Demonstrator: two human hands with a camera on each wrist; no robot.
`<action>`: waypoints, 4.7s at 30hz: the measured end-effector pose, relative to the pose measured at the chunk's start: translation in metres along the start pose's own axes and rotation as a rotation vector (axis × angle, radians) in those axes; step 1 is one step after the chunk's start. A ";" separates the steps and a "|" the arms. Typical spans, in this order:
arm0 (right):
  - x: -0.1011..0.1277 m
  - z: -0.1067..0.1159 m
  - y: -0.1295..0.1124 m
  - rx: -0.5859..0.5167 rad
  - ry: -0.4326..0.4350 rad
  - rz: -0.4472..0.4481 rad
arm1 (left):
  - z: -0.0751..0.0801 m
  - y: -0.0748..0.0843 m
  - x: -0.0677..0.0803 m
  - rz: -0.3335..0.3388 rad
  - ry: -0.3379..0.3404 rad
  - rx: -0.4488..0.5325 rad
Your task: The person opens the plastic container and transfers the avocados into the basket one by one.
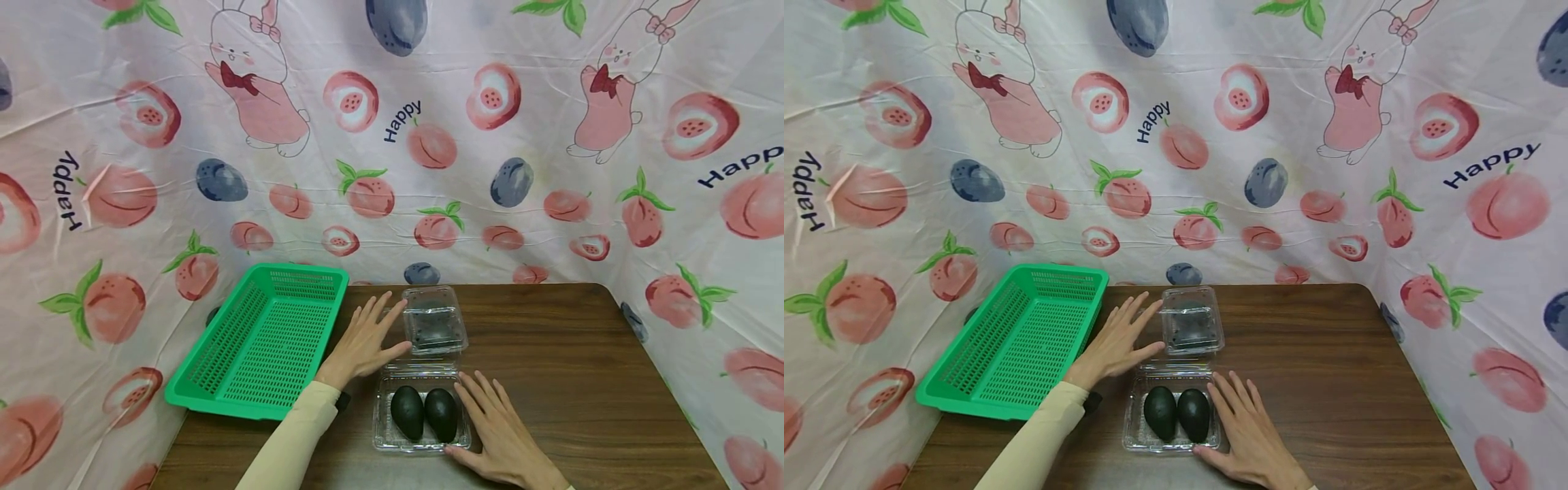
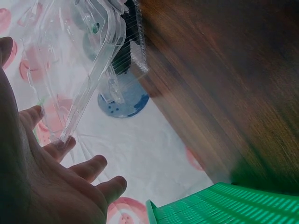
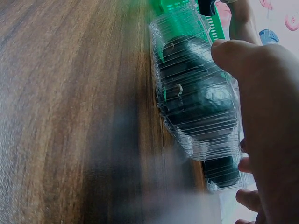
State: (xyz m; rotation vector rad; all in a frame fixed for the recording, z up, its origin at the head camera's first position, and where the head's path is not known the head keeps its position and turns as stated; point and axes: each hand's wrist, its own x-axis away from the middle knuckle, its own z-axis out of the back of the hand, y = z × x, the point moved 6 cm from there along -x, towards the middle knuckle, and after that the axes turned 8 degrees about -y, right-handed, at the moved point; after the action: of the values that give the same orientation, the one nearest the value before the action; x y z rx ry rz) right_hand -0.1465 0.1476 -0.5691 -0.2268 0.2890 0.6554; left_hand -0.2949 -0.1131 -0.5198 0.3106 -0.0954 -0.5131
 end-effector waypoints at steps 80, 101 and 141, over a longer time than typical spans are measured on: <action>0.005 -0.007 -0.007 0.020 0.012 -0.007 | -0.047 0.069 0.098 -0.355 -0.096 -0.234; 0.004 -0.006 -0.006 -0.007 -0.020 -0.040 | -0.053 0.070 0.095 -0.348 -0.155 -0.278; 0.005 -0.007 -0.006 -0.024 -0.016 -0.035 | -0.048 0.066 0.075 -0.405 -0.287 -0.134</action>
State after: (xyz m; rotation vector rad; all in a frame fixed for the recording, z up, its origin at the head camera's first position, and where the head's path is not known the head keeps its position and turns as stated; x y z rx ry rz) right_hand -0.1405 0.1435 -0.5765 -0.2487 0.2610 0.6259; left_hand -0.1910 -0.0828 -0.5433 0.1214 -0.2784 -0.9606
